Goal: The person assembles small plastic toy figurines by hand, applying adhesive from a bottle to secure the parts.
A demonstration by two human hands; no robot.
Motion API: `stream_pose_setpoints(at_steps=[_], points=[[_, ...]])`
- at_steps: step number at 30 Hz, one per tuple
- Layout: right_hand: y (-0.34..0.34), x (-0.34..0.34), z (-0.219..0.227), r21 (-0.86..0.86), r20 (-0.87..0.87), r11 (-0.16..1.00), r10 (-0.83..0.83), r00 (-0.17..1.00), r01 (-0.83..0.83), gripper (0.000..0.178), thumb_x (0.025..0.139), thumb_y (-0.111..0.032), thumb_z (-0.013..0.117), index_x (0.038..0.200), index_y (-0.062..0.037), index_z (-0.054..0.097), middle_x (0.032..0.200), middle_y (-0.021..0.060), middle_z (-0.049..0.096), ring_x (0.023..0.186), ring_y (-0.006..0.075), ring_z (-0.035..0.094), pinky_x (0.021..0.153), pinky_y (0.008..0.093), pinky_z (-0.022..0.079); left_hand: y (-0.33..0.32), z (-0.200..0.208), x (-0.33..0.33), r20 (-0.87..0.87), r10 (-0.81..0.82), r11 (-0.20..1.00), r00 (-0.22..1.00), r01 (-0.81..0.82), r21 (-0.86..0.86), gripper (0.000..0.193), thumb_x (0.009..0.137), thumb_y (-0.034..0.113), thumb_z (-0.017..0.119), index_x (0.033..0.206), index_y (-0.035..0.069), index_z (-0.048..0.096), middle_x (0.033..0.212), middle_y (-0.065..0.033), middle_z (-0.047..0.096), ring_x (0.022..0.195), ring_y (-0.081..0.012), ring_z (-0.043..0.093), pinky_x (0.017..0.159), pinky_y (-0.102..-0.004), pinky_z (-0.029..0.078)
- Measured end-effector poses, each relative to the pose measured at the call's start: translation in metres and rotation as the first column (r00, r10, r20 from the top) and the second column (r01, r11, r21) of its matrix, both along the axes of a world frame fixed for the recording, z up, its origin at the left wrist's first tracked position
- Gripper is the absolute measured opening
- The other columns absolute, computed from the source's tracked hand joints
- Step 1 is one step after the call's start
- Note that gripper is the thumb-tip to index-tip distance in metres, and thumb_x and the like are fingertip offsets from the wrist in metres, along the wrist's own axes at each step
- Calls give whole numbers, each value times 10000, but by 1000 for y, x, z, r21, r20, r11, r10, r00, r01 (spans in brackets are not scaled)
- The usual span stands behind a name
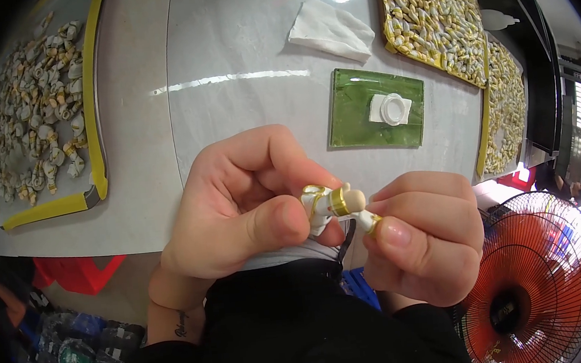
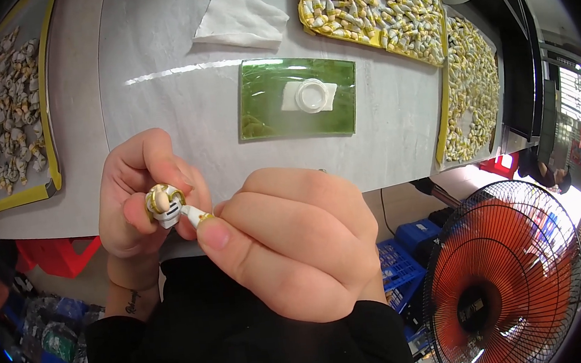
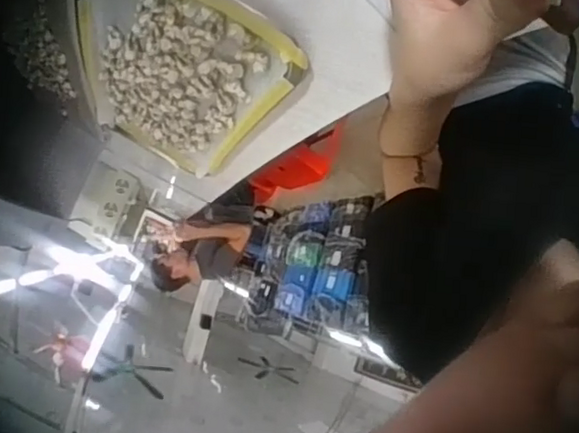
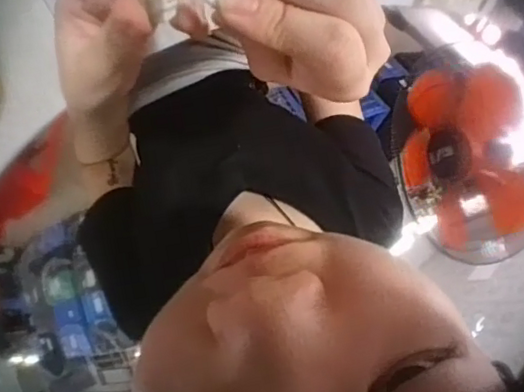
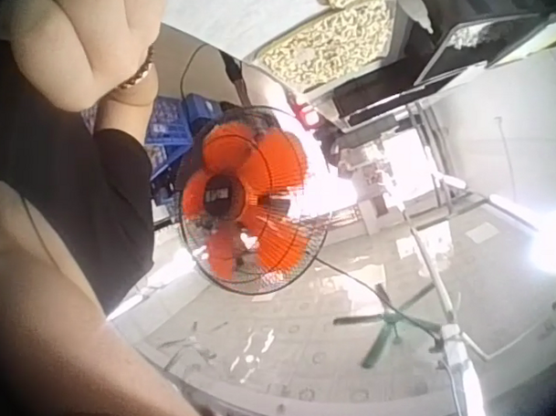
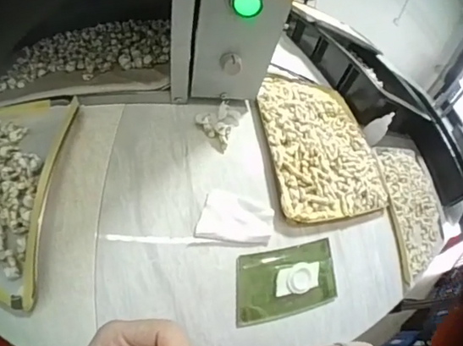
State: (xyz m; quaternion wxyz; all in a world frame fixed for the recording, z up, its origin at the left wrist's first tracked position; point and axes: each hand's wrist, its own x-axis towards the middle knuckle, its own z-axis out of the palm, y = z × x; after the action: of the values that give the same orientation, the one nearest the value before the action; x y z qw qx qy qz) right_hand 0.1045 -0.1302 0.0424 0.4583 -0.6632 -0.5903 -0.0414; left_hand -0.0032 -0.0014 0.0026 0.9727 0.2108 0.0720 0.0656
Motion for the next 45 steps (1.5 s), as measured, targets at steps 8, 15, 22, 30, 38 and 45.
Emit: stream_pose_setpoints(at_steps=[8,15,22,30,38,45], points=[[6,-3,-7,2,12,1000,-20,1000,20,349,647,97,640,939,-25,494,751,103,547,573,185,526,461,231,450,0,-2,0,9,5,1000,1000,-5,11,309,778,185,687,920,-39,528,876,-142,633,793,-152,619,738,-273,508],[5,1,-2,0,42,999,-32,999,32,349,649,87,641,944,-23,491,743,105,544,569,179,521,461,231,449,0,0,1,7,-4,1000,1000,4,-7,297,781,175,683,916,-39,528,871,-139,634,795,-147,617,740,-268,507],[0,5,0,-29,28,999,37,999,-36,347,660,88,623,962,-17,489,746,106,541,568,178,517,464,233,448,-5,9,6,-174,63,992,983,-42,122,429,692,362,750,819,33,506,616,-75,585,585,-151,571,506,-217,437],[1,5,4,-69,-154,991,102,983,-114,344,658,121,600,960,-11,505,761,109,540,576,177,517,455,244,424,-8,3,3,-126,150,971,981,-122,207,376,707,317,742,819,32,522,679,-100,602,619,-172,575,529,-235,456],[-4,14,-3,111,-636,950,293,714,-292,204,715,-9,701,871,-54,576,758,69,550,609,159,520,498,235,429,-4,2,8,425,236,346,874,-484,804,235,747,216,699,866,54,576,745,-115,613,633,-214,588,530,-279,516],[-1,12,-17,268,-689,939,344,638,-217,135,636,-23,748,664,-20,616,660,56,570,556,147,528,481,237,401,-8,3,5,449,200,311,871,-491,814,158,769,125,670,861,33,580,764,-108,610,641,-197,591,517,-272,526]])
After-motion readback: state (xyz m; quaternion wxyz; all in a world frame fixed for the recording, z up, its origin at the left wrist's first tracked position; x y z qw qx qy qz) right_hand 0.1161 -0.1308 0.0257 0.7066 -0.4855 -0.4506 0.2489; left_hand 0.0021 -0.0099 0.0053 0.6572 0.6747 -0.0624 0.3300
